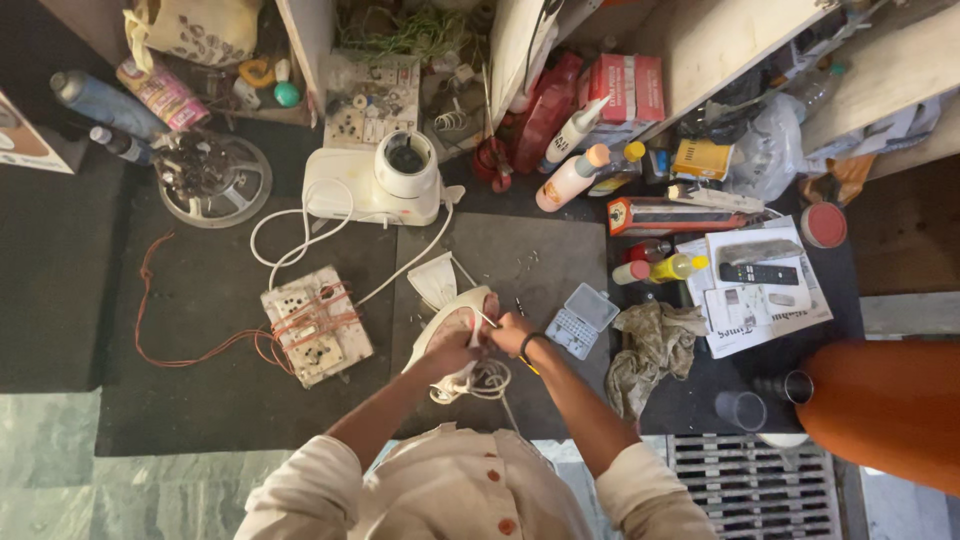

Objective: The person disassembles a white electric iron on a cluttered workbench, using a screwdriver to remove screws and separate the casing. They manipulate internal components and wires, then reassemble the iron and tighten the screws.

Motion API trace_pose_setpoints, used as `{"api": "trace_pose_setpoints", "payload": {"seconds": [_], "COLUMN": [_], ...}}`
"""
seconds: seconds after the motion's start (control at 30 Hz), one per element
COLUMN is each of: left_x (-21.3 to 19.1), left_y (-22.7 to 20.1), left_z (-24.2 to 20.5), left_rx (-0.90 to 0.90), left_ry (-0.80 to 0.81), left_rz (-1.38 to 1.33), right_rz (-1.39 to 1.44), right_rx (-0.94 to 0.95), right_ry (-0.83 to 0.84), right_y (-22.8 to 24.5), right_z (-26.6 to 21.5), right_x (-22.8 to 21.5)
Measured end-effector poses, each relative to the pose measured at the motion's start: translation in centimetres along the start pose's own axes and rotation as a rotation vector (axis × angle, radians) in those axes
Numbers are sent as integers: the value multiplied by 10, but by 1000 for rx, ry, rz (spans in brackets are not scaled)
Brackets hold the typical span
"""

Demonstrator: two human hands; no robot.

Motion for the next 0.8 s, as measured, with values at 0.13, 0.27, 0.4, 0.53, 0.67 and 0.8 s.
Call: {"api": "trace_pose_setpoints", "payload": {"seconds": [0.13, 0.27, 0.4, 0.53, 0.67, 0.8], "left_x": [9, 9, -1, -13, -13, -23], "left_y": [-5, -16, -19, -17, -29, -46], "left_z": [-2, -2, -1, 11, 12, 3], "left_rx": [-202, -63, -204, -166, -169, -263], "left_ry": [-233, -316, -267, -255, -220, -166], "left_rz": [319, 445, 551, 701, 888, 751], "right_rz": [20, -36, -28, -128, -76, -106], "right_rx": [71, -45, -279, -321, -425, -398], "right_ry": [45, -89, -211, -319, -342, -322], "right_y": [-6, -11, -10, -3, 10, 31], "right_z": [-5, -5, 9, 13, -2, -17], "right_x": [-5, 1, 7, 10, 7, -3]}}
Point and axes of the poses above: each hand's wrist, its own z-axis towards the middle knuckle, its own x-axis out of the palm, y = z × x, the point moved 4 cm from there along z, towards the middle knuckle, and after that the axes turned 5 degrees about -x, right-handed, at the moved point
